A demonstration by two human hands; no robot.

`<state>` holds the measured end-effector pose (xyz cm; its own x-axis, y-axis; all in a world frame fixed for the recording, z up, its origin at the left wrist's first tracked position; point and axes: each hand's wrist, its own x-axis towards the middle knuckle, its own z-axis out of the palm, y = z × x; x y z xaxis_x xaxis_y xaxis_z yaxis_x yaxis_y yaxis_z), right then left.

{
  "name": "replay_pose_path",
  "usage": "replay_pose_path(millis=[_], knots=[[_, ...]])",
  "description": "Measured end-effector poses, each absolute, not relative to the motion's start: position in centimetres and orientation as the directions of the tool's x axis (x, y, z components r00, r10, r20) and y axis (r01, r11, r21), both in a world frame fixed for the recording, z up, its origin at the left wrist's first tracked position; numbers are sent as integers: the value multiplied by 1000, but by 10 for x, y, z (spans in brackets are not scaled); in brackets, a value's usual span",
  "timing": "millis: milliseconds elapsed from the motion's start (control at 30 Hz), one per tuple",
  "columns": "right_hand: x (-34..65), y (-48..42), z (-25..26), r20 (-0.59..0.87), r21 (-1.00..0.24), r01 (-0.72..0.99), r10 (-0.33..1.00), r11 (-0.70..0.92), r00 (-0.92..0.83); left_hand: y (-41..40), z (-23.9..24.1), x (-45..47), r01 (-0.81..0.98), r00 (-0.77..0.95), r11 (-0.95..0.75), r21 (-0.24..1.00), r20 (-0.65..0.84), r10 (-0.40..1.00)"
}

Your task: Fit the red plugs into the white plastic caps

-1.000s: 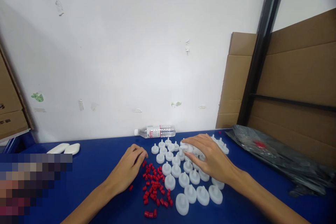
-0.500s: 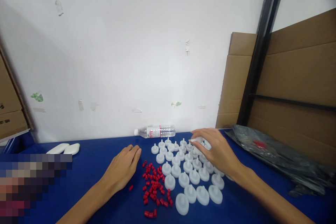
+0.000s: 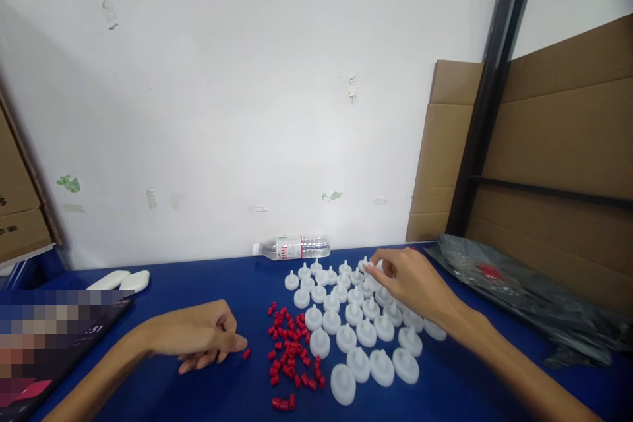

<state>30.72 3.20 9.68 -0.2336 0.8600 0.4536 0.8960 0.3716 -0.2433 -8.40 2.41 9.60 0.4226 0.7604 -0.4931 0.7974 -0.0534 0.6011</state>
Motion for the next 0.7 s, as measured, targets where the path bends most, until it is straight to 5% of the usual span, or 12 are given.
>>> replay_pose_path(millis=[267, 700], knots=[[306, 31, 98, 301, -259, 902, 916, 347, -265, 24, 91, -76, 772, 469, -101, 627, -456, 756], [304, 29, 96, 271, -250, 892, 911, 377, -309, 22, 78, -61, 766, 439, -167, 621, -315, 841]])
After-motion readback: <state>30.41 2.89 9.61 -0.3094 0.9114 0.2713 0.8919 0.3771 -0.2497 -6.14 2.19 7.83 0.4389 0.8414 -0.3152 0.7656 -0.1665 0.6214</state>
